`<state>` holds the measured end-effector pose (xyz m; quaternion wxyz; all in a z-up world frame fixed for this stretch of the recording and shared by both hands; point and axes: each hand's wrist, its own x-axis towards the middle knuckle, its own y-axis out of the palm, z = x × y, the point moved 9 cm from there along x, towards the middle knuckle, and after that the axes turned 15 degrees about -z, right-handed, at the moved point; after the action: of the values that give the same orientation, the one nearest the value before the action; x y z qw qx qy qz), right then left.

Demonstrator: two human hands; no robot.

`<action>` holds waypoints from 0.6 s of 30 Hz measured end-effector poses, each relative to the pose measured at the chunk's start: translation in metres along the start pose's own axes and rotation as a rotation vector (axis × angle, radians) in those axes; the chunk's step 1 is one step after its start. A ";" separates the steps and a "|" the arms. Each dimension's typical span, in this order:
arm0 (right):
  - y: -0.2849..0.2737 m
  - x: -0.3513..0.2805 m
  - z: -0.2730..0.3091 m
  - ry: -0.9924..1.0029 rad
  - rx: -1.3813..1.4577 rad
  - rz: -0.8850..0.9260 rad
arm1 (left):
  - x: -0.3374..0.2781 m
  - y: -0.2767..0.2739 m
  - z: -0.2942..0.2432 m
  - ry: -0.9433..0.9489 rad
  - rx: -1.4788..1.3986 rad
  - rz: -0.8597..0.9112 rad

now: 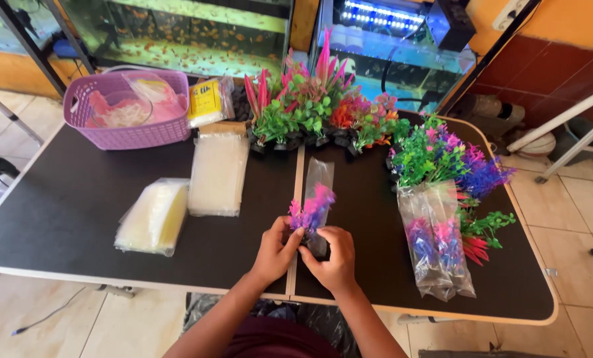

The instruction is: Packaging artificial aquarium plants into individual plastic bags

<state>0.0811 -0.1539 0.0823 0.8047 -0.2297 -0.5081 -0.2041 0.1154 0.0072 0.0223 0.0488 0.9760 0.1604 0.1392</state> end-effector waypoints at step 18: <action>0.010 -0.032 -0.058 0.503 0.178 0.046 | -0.006 0.005 -0.007 0.179 0.153 0.033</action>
<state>0.1158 -0.1764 0.0299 0.9270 -0.1116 -0.3028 -0.1912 0.1090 0.0011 0.0283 -0.0427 0.9630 0.1583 0.2139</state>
